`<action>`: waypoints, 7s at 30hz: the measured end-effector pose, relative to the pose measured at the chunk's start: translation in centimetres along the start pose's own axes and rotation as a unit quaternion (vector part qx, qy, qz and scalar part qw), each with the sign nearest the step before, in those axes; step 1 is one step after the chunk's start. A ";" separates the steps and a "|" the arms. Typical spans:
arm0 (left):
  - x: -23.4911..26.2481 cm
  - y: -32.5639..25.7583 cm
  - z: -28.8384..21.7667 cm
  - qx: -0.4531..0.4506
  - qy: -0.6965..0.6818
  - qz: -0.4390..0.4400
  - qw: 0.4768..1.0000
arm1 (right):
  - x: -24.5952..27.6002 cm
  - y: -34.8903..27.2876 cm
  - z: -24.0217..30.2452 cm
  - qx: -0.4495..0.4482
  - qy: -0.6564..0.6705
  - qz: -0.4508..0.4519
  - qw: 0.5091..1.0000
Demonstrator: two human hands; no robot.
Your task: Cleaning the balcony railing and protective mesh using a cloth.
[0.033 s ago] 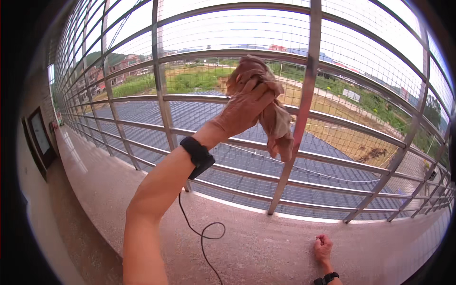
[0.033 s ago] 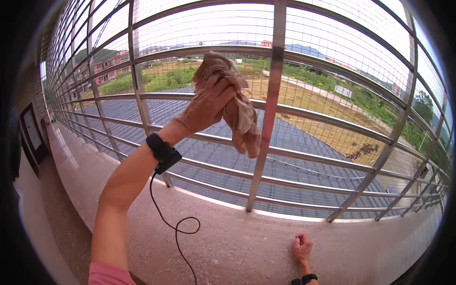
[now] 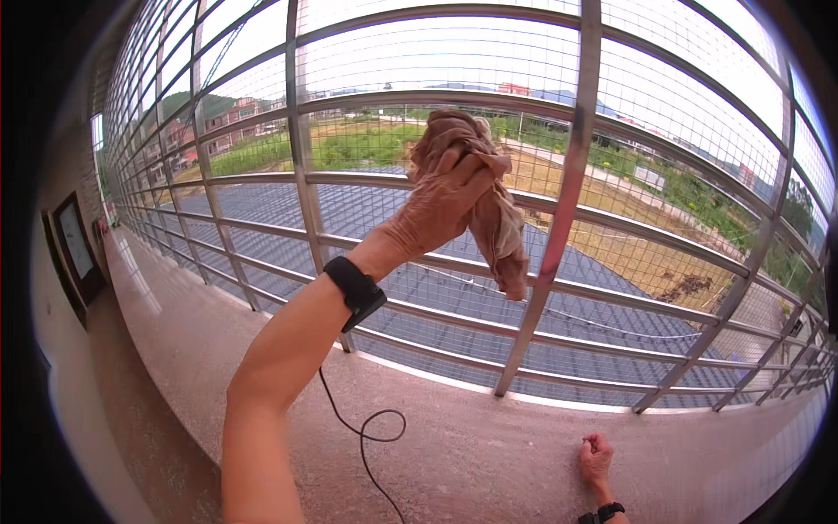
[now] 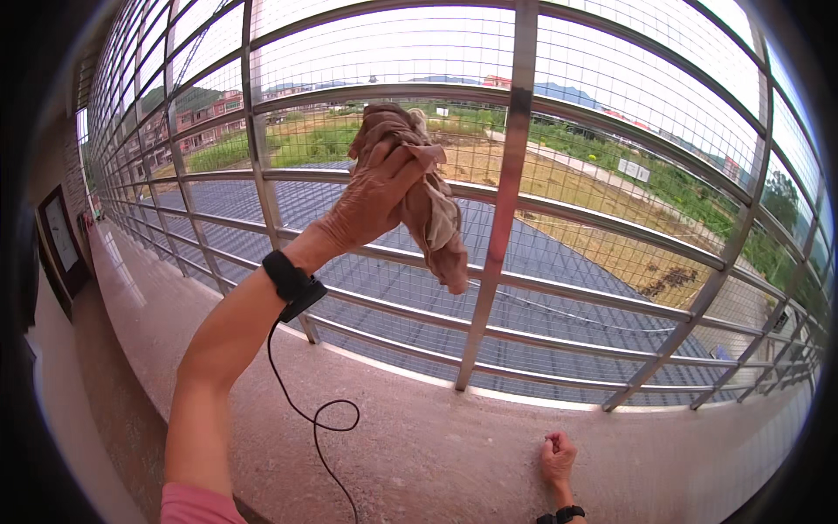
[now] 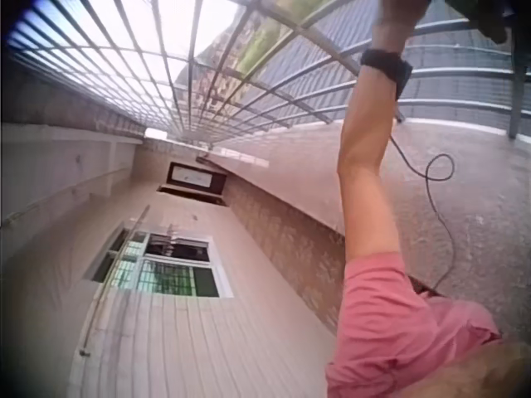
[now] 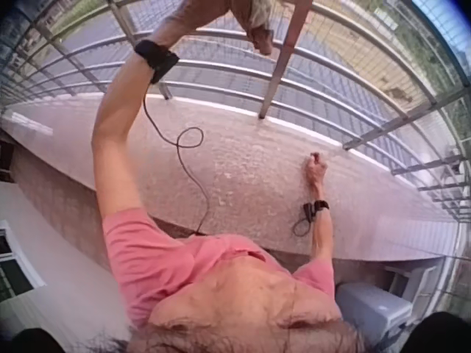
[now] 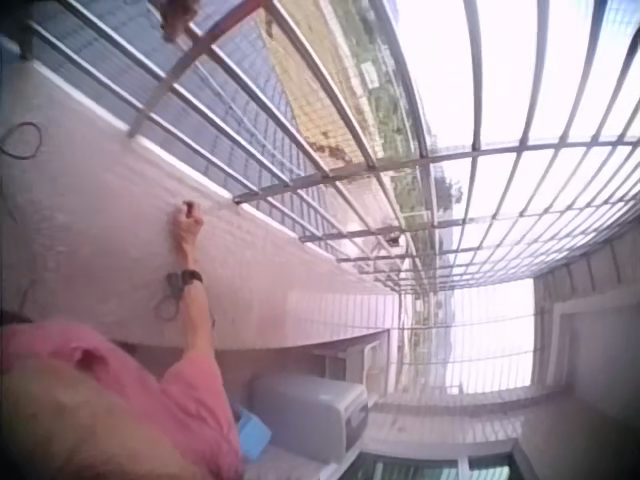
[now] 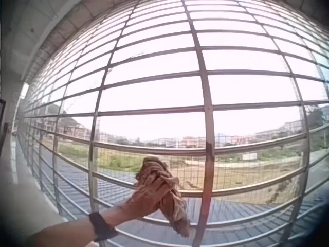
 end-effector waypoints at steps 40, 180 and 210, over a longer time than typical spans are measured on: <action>-2.5 -10.5 -0.5 0.002 0.020 0.076 0.997 | -0.1 0.2 0.8 0.028 -0.040 0.027 0.998; 2.6 -42.7 3.0 0.651 -0.082 -0.005 0.755 | -1.3 0.1 2.0 0.051 -0.136 0.026 0.989; -12.9 -22.2 -14.0 0.605 -0.647 -0.188 0.425 | -0.4 0.2 1.1 0.048 -0.108 0.034 0.992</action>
Point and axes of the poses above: each hand's wrist, its own y-axis towards the middle knuckle, its own x-axis out of the back of the hand, z = x × y, the point moved 3 cm from there along y, towards the middle knuckle
